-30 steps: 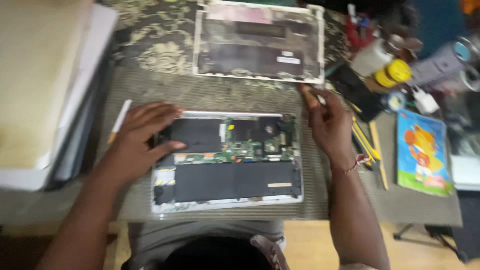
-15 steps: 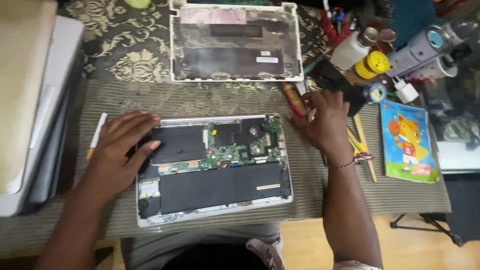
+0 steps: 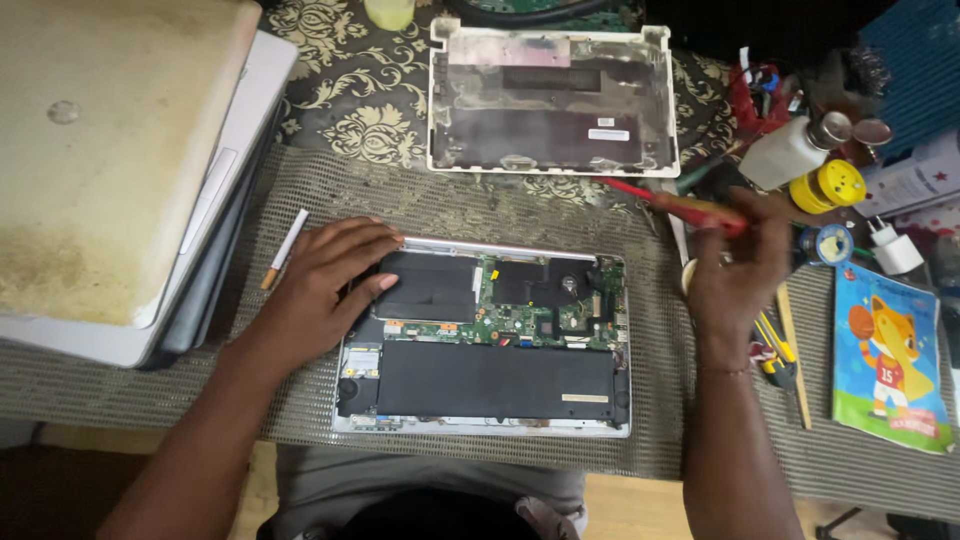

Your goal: The person removes the back cover of a white laptop to expose the internal components. They then use a red screwdriver to unscrew and remove the battery from the laptop chassis.

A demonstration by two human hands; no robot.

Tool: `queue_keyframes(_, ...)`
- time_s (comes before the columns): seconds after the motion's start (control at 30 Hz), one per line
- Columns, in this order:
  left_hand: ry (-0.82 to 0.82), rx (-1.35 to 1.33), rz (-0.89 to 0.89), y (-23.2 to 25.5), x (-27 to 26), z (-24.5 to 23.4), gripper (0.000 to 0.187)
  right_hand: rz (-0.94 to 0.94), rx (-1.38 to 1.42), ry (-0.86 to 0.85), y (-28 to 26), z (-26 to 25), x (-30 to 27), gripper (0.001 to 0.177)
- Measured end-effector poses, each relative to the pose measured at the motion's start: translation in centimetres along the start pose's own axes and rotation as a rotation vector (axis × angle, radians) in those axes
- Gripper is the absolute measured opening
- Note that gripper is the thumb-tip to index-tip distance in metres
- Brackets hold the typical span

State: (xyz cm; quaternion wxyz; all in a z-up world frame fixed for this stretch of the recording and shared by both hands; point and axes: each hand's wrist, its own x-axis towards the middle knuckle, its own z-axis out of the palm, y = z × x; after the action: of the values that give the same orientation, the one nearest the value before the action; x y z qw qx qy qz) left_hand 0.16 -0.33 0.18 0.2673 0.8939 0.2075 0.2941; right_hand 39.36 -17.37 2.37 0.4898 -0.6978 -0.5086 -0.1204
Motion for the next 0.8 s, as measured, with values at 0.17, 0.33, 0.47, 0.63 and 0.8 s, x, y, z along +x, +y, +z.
queue_keyframes(0.17, -0.015, 0.012, -0.004, -0.3, -0.1, 0.2, 0.037, 0.011, 0.192, 0.265, 0.9, -1.3, -0.3, 0.022)
queue_keyframes(0.33, -0.006, 0.0, 0.008, -0.1, -0.2, 0.2, 0.037, 0.046, 0.211, 0.27, 0.3, -1.2, -0.6, 0.019)
queue_keyframes(0.47, 0.012, 0.013, -0.005, -0.6, 0.0, 0.4, 0.035, 0.117, 0.164, 0.247, -0.5, -0.6, -0.9, 0.024)
queue_keyframes(0.63, 0.12, 0.146, -0.009, -1.3, 0.3, 0.6, 0.034, 0.105, 0.249, 0.244, 0.2, -0.7, -0.9, 0.02)
queue_keyframes(0.8, 0.203, 0.379, -0.032, 0.2, 0.5, -1.3, 0.029, -0.046, 0.314, 0.179, 1.2, -0.8, -1.8, 0.03)
